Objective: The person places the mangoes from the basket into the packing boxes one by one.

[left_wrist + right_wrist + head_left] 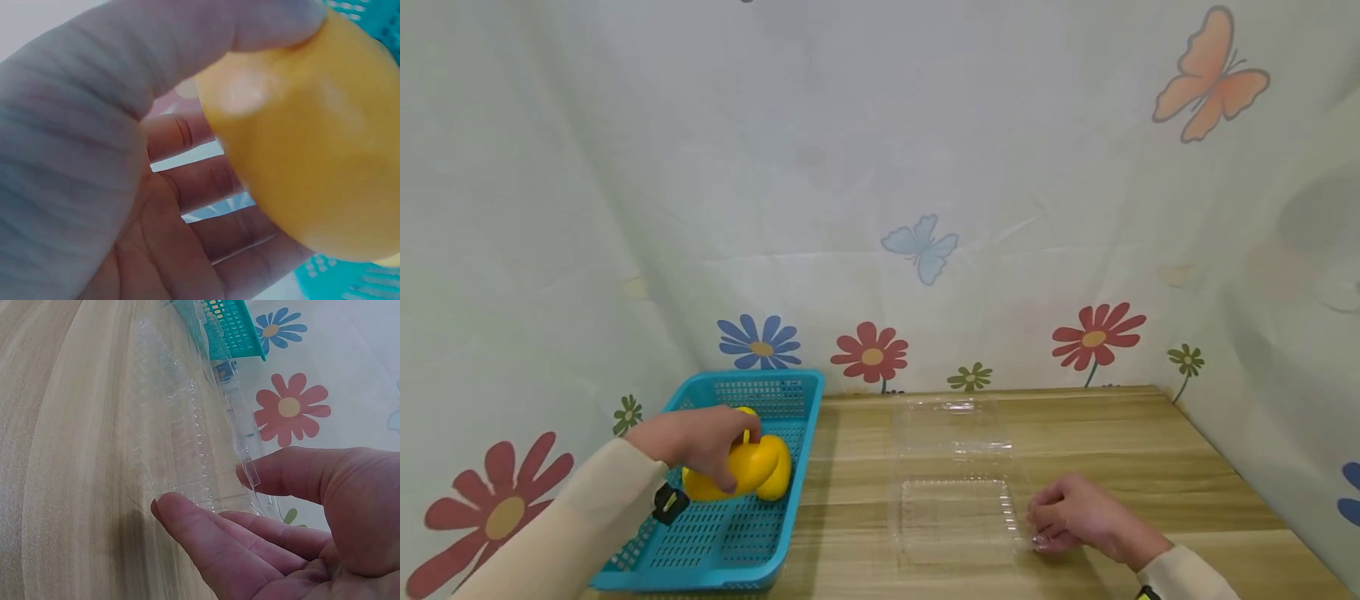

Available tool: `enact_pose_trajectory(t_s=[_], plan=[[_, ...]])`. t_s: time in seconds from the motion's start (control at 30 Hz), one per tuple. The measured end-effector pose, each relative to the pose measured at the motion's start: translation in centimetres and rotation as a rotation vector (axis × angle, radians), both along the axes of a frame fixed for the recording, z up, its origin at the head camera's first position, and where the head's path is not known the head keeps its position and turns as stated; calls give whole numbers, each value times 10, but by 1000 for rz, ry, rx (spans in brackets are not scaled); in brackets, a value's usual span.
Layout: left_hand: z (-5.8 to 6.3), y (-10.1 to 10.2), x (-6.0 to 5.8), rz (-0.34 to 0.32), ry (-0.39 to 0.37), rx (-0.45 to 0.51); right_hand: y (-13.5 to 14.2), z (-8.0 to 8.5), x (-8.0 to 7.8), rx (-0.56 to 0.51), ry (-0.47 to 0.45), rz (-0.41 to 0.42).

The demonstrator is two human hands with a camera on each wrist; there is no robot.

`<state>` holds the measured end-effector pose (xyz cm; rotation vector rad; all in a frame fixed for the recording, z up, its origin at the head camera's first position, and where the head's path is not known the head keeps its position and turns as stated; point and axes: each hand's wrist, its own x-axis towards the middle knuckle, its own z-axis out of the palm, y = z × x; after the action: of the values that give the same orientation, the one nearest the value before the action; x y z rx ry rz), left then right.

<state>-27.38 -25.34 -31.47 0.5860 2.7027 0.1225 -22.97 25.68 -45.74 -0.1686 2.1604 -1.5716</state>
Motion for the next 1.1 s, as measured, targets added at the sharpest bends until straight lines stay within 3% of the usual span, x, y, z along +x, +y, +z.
enact_pose_trajectory(t_s=[0.37,0.7,0.87,1.1], plan=[[6,52,3,-78,55,40,-2,2,-1,-4,-8,5],[5,86,-7,-118,70,98,-2,4,-2,13,-4,6],[1,108,-13,-164,82,144,-3,6,-2,10,-18,3],[-10,139,-22,-271,109,129,-3,8,0,15,-28,-13]])
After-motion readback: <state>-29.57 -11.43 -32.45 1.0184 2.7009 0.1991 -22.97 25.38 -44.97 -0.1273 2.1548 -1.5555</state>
